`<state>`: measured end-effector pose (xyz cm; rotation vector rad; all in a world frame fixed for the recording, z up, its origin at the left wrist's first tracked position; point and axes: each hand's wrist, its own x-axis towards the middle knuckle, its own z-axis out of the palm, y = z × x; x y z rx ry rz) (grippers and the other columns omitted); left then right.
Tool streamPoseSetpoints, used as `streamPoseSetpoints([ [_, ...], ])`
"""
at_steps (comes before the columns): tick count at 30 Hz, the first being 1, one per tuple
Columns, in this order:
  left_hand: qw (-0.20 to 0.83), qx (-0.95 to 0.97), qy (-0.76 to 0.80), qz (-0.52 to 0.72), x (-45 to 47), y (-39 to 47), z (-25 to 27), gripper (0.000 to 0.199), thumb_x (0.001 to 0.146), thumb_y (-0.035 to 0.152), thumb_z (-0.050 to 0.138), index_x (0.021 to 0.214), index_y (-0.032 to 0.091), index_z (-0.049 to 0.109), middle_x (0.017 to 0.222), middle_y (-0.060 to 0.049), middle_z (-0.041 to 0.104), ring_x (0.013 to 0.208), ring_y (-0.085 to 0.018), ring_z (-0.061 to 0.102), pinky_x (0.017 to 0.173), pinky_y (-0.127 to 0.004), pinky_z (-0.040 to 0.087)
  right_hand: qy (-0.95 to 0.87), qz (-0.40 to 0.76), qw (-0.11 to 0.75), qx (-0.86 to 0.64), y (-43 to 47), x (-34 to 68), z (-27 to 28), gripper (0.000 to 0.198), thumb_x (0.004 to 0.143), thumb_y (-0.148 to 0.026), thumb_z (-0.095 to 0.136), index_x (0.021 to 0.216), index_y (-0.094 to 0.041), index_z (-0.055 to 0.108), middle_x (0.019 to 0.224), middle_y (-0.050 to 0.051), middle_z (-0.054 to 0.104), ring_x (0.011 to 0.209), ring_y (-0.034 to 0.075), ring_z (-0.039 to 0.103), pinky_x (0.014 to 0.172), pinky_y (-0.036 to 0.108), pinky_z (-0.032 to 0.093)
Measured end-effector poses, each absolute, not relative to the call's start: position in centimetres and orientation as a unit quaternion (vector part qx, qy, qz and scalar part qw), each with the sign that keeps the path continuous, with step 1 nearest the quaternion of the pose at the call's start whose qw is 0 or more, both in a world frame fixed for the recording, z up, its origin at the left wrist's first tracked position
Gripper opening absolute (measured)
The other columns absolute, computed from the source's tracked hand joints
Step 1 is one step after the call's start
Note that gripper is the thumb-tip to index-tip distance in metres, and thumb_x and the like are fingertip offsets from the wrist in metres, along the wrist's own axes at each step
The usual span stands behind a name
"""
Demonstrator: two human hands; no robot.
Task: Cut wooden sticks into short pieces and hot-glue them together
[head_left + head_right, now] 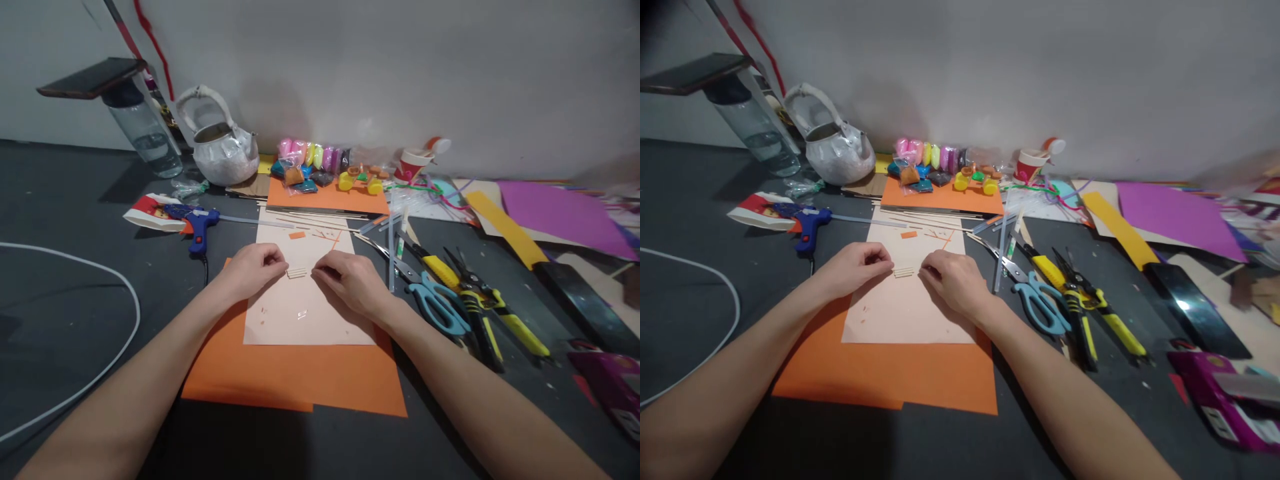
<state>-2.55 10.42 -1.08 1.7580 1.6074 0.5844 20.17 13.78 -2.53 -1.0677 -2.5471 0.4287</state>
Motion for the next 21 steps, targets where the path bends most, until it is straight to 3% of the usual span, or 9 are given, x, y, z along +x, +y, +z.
streamPoseSetpoints([
  [8, 0.33, 0.674, 0.62, 0.227, -2.4, 10.5, -1.2, 0.021, 0.083, 0.033, 0.055, 0.074, 0.018, 0.066, 0.074, -0.001, 0.069, 0.071, -0.018, 0.057, 0.063, -0.028, 0.037, -0.92, 0.131, 0.159, -0.333, 12.8, 18.5, -2.8, 0.018, 0.095, -0.018, 0.055, 0.087, -0.018, 0.07, 0.08, 0.003, 0.068, 0.071, 0.015, 0.059, 0.065, 0.027, 0.038],
  [21, 0.325, 0.674, 0.626, 0.22, -2.3, 10.4, -1.2, 0.021, 0.084, 0.034, 0.053, 0.075, 0.019, 0.066, 0.076, -0.001, 0.069, 0.072, -0.018, 0.058, 0.064, -0.029, 0.038, -0.932, 0.095, 0.129, -0.324, 12.7, 18.3, -3.5, 0.016, 0.096, -0.028, 0.059, 0.091, -0.015, 0.065, 0.085, 0.0, 0.067, 0.077, 0.015, 0.064, 0.073, 0.033, 0.054],
])
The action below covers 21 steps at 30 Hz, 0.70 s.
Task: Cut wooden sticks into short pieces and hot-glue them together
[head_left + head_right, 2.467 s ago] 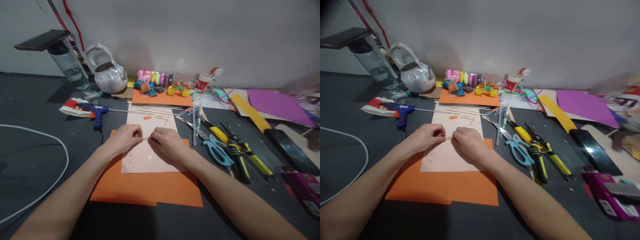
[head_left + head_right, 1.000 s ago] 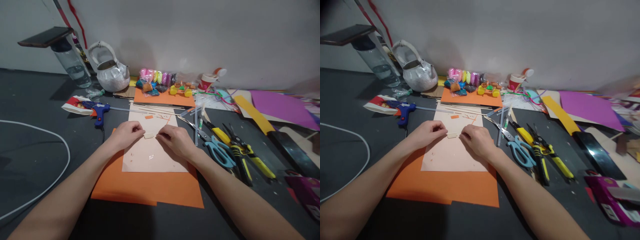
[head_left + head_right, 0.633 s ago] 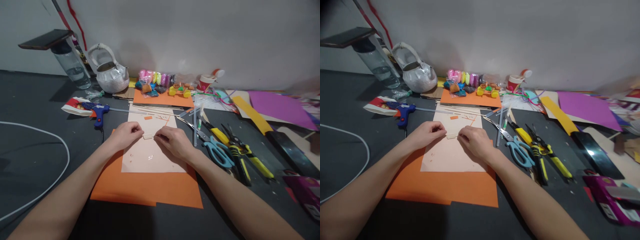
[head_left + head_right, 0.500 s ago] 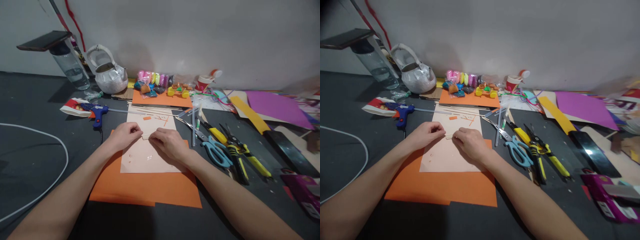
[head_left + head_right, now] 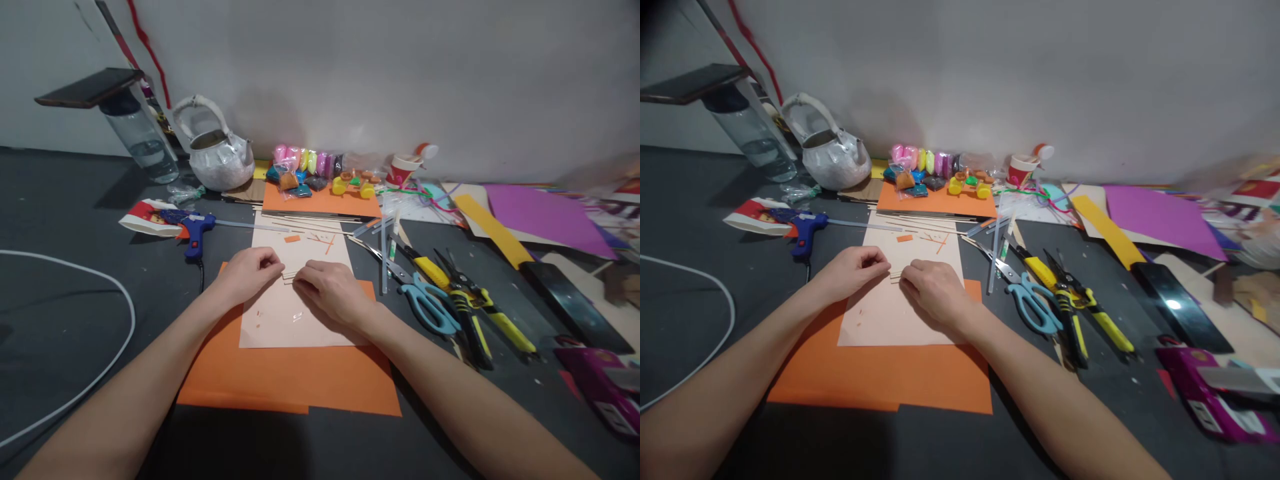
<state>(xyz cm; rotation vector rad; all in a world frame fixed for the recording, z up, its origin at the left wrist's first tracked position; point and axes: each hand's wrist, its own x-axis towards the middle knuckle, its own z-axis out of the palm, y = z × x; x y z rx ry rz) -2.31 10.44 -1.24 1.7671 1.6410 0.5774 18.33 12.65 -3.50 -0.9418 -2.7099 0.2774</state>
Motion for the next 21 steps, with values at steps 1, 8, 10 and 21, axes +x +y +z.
streamPoseSetpoints([
  [1, 0.323, 0.675, 0.626, 0.217, -2.3, 10.4, -1.2, 0.021, 0.084, 0.034, 0.052, 0.076, 0.019, 0.065, 0.076, -0.001, 0.069, 0.072, -0.019, 0.058, 0.063, -0.028, 0.038, -0.933, 0.094, 0.127, -0.324, 12.7, 18.3, -3.5, 0.016, 0.096, -0.029, 0.059, 0.091, -0.015, 0.065, 0.086, 0.0, 0.067, 0.077, 0.015, 0.065, 0.073, 0.033, 0.054],
  [8, 0.289, 0.7, 0.626, 0.188, -1.3, 9.5, -0.1, 0.022, 0.087, 0.033, 0.05, 0.078, 0.02, 0.065, 0.076, -0.003, 0.069, 0.072, -0.02, 0.059, 0.063, -0.03, 0.035, -0.938, 0.085, 0.133, -0.308, 12.4, 18.3, -2.8, 0.017, 0.096, -0.026, 0.057, 0.083, -0.015, 0.063, 0.078, -0.001, 0.063, 0.069, 0.013, 0.059, 0.068, 0.03, 0.048],
  [10, 0.279, 0.714, 0.618, 0.175, -0.9, 9.1, 0.4, 0.02, 0.088, 0.033, 0.051, 0.081, 0.021, 0.066, 0.081, -0.003, 0.07, 0.076, -0.022, 0.059, 0.064, -0.031, 0.033, -0.939, 0.086, 0.144, -0.301, 12.4, 18.5, -2.5, 0.019, 0.095, -0.022, 0.054, 0.081, -0.016, 0.063, 0.074, 0.001, 0.063, 0.065, 0.013, 0.055, 0.064, 0.029, 0.042],
  [21, 0.314, 0.737, 0.574, 0.169, 0.2, 8.3, 0.5, 0.025, 0.092, 0.03, 0.047, 0.076, 0.02, 0.063, 0.078, -0.004, 0.066, 0.075, -0.022, 0.057, 0.065, -0.032, 0.033, -0.928, 0.118, 0.165, -0.312, 12.2, 19.2, -1.7, 0.014, 0.095, -0.025, 0.056, 0.087, -0.018, 0.066, 0.078, 0.001, 0.067, 0.067, 0.013, 0.059, 0.063, 0.027, 0.043],
])
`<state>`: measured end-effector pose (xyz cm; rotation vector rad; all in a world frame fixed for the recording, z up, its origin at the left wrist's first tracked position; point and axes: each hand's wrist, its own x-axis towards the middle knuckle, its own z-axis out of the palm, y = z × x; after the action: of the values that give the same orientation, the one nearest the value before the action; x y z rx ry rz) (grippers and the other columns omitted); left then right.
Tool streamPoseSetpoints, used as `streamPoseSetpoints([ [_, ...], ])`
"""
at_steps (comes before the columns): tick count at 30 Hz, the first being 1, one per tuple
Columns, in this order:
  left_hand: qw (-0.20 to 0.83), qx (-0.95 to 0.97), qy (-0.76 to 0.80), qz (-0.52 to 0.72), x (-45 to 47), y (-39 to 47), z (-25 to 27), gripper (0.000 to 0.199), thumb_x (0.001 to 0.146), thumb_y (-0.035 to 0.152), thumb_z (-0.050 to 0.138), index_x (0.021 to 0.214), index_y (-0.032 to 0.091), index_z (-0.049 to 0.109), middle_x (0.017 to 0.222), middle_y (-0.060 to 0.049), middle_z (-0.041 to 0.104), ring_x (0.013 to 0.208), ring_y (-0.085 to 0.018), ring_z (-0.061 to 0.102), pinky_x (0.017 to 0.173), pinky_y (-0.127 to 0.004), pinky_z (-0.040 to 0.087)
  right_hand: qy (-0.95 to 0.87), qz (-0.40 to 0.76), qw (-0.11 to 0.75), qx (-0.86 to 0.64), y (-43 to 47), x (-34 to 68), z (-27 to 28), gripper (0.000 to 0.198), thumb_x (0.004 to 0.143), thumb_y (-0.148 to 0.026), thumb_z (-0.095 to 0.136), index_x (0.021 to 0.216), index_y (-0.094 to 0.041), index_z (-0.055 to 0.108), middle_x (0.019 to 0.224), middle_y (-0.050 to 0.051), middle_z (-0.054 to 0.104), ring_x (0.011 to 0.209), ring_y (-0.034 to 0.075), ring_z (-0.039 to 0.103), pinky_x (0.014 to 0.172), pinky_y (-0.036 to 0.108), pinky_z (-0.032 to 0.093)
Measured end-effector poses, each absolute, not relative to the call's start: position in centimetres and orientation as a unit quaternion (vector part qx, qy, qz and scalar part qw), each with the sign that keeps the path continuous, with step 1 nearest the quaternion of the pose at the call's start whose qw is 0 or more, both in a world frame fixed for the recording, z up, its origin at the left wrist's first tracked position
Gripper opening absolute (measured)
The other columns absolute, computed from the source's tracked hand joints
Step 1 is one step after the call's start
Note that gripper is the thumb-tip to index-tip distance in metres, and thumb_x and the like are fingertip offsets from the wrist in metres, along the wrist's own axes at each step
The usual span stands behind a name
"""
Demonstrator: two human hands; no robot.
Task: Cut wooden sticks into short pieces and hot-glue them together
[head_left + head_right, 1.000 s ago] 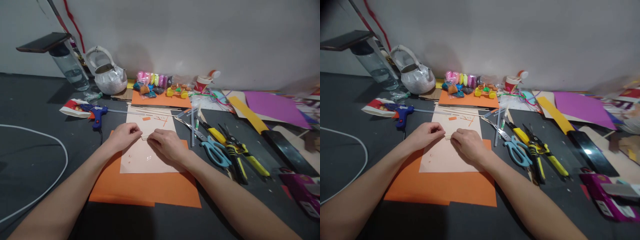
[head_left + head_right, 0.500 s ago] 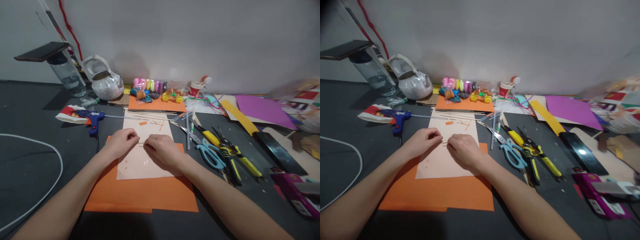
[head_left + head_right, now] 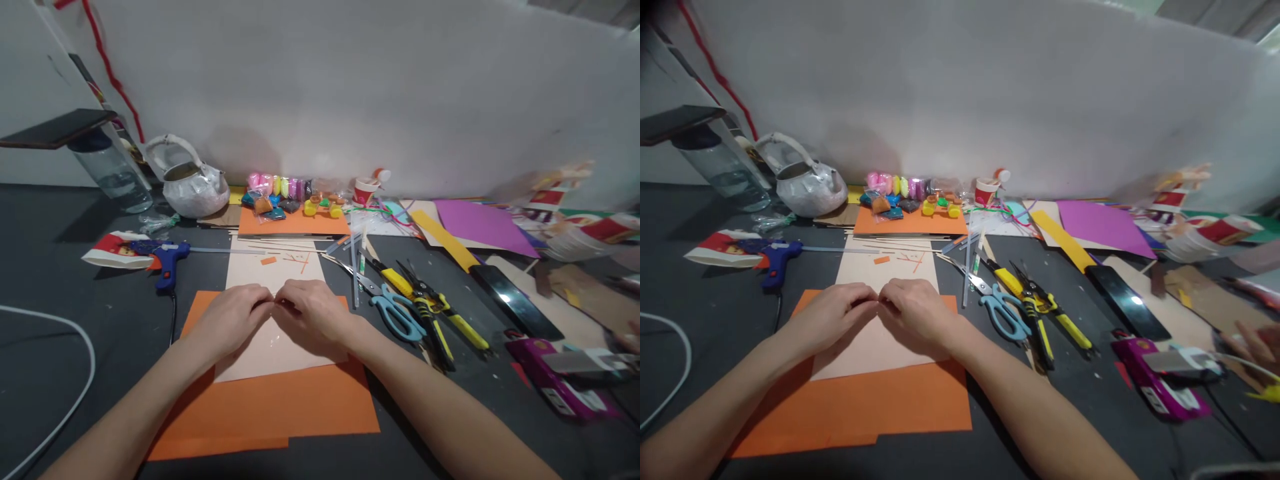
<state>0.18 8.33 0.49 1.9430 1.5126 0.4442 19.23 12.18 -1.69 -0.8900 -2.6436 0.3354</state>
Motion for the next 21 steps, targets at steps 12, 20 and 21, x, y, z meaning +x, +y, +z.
streamPoseSetpoints([
  [12, 0.452, 0.615, 0.561, 0.321, 0.1, 8.9, -0.6, 0.023, 0.094, 0.035, 0.041, 0.079, 0.021, 0.053, 0.064, 0.002, 0.061, 0.055, -0.014, 0.058, 0.057, -0.026, 0.043, -0.867, 0.028, 0.048, -0.496, 19.7, 23.6, 0.7, 0.031, 0.096, -0.034, 0.06, 0.122, -0.018, 0.061, 0.123, 0.009, 0.063, 0.102, 0.022, 0.065, 0.086, 0.043, 0.056],
  [20, 0.448, 0.603, 0.548, 0.368, 0.1, 9.0, -1.1, 0.02, 0.09, 0.033, 0.048, 0.077, 0.021, 0.054, 0.064, 0.003, 0.058, 0.057, -0.013, 0.056, 0.058, -0.026, 0.042, -0.857, -0.023, -0.046, -0.513, 22.9, 21.1, -0.1, 0.032, 0.096, -0.034, 0.06, 0.124, -0.018, 0.06, 0.126, 0.01, 0.062, 0.104, 0.022, 0.064, 0.087, 0.044, 0.056],
  [21, 0.446, 0.604, 0.547, 0.37, 0.0, 9.0, -1.2, 0.02, 0.09, 0.033, 0.049, 0.077, 0.02, 0.055, 0.064, 0.003, 0.058, 0.057, -0.014, 0.056, 0.057, -0.026, 0.041, -0.858, -0.027, -0.053, -0.511, 23.0, 20.9, -0.1, 0.032, 0.095, -0.034, 0.06, 0.124, -0.018, 0.06, 0.126, 0.01, 0.062, 0.104, 0.023, 0.064, 0.087, 0.044, 0.056],
])
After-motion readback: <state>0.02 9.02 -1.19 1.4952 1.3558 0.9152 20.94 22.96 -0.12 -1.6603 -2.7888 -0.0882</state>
